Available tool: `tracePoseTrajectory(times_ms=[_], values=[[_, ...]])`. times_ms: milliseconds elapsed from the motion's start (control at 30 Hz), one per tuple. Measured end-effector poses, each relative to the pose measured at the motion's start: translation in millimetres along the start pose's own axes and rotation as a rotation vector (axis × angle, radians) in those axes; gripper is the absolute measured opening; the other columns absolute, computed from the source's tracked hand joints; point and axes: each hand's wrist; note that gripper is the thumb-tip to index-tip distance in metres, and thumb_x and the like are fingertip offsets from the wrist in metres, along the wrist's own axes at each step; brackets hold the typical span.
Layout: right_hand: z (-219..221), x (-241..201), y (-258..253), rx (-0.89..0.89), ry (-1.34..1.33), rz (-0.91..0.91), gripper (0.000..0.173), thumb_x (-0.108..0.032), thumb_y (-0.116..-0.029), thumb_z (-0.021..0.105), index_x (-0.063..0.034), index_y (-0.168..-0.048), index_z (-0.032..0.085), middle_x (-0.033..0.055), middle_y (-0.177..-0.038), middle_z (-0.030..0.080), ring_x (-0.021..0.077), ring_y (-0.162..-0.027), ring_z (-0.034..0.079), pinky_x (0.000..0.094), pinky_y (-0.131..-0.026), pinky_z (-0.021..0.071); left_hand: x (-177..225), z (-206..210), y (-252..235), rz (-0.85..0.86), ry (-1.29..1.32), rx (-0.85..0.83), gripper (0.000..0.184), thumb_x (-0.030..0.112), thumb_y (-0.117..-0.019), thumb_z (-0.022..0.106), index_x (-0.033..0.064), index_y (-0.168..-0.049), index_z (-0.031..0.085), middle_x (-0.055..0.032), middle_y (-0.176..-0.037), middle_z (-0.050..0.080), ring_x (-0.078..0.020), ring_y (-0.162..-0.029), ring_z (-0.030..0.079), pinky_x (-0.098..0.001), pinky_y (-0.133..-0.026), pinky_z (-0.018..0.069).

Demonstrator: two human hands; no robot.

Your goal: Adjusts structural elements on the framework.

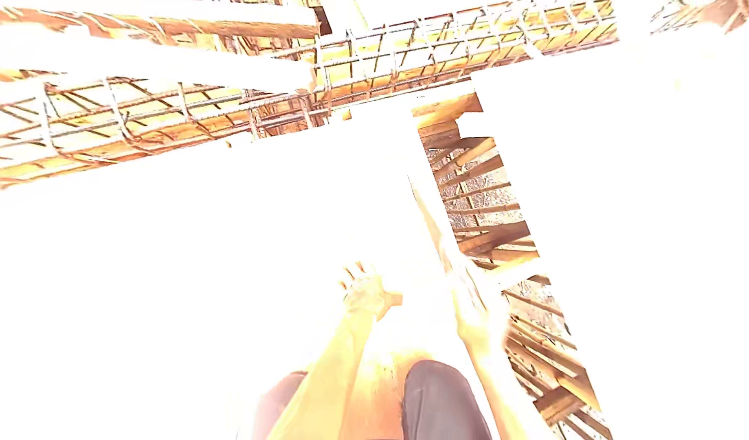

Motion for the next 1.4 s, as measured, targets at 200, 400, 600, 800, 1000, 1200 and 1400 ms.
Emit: tracePoseTrajectory(times_ms=[200, 400, 600, 800, 1000, 1200, 1400], values=[[32.5, -40.3, -64.5, -0.219, 0.068, 0.214, 0.037, -0.036, -0.1047, 0.056, -0.0206, -0.137, 0.063, 0.0062, -0.098, 0.072, 0.0165, -0.078, 0.068, 0.0427, -0.071, 0.0584, -8.4, 0.3, 7.0, 0.070, 0.016, 0.000, 0.141, 0.073, -0.0600, 0.082, 0.0078, -0.164, 0.013, -0.0253, -0.167, 0.015, -0.0451, -0.153, 0.017, -0.0652, -0.118, 0.0225], [7.0, 13.0, -73.5, -0.330, -0.056, 0.259, 0.042, -0.038, -0.1015, 0.062, -0.0268, -0.142, 0.060, 0.0043, -0.079, 0.067, 0.0152, -0.054, 0.058, 0.0339, -0.051, 0.0537, -5.7, -5.8, 3.5, 0.073, 0.053, 0.004, 0.144, 0.071, -0.0602, 0.085, 0.0072, -0.164, 0.007, -0.0257, -0.168, 0.011, -0.0458, -0.153, 0.014, -0.0670, -0.117, 0.0240], [3.1, -33.8, -74.7, -0.370, -0.094, 0.332, 0.044, -0.036, -0.1026, 0.061, -0.0304, -0.146, 0.056, 0.0034, -0.074, 0.064, 0.0150, -0.050, 0.055, 0.0320, -0.046, 0.0505, -1.8, 2.5, 0.7, 0.050, 0.066, 0.043, 0.144, 0.071, -0.0577, 0.085, 0.0100, -0.164, 0.010, -0.0242, -0.167, 0.015, -0.0447, -0.152, 0.017, -0.0659, -0.116, 0.0234], [18.2, -18.5, -85.1, -0.325, -0.150, 0.209, 0.042, -0.024, -0.1032, 0.058, -0.0194, -0.145, 0.058, 0.0050, -0.082, 0.068, 0.0163, -0.058, 0.061, 0.0352, -0.053, 0.0559, -0.4, -1.0, -3.1, 0.023, 0.048, 0.032, 0.145, 0.074, -0.0585, 0.081, 0.0101, -0.165, 0.006, -0.0257, -0.167, 0.011, -0.0473, -0.153, 0.013, -0.0692, -0.117, 0.0183], [4.6, -53.2, -116.3, -0.396, -0.095, 0.195, 0.030, -0.028, -0.1066, 0.054, -0.0200, -0.134, 0.065, 0.0067, -0.079, 0.067, 0.0177, -0.053, 0.058, 0.0358, -0.046, 0.0518, 2.5, -8.1, 0.5, 0.021, 0.005, 0.042, 0.144, 0.075, -0.0578, 0.082, 0.0086, -0.164, 0.011, -0.0264, -0.166, 0.014, -0.0464, -0.153, 0.015, -0.0670, -0.117, 0.0198], [-13.5, -12.7, -40.4, -0.264, -0.031, 0.017, 0.038, -0.030, -0.1066, 0.052, -0.0206, -0.142, 0.060, 0.0050, -0.104, 0.073, 0.0149, -0.080, 0.069, 0.0393, -0.070, 0.0600, -34.3, -3.2, 23.4, 0.183, -0.040, 0.185, 0.123, 0.071, -0.0654, 0.083, 0.0062, -0.158, 0.034, -0.0225, -0.165, 0.025, -0.0423, -0.153, 0.020, -0.0629, -0.119, 0.0259], [-65.1, 33.4, 70.0, -0.029, -0.054, -0.053, 0.039, -0.022, -0.0972, 0.062, -0.0031, -0.130, 0.068, -0.0020, -0.092, 0.075, 0.0016, -0.068, 0.067, 0.0236, -0.060, 0.0599, -80.8, 12.2, 25.3, 0.179, -0.265, 0.054, 0.131, 0.085, -0.0723, 0.065, 0.0068, -0.164, 0.012, -0.0247, -0.170, -0.003, -0.0440, -0.157, -0.005, -0.0639, -0.122, 0.0154]])
Point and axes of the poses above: each hand's wrist, its own y-axis away from the middle knuckle, its own z-axis out of the palm, x = y × z
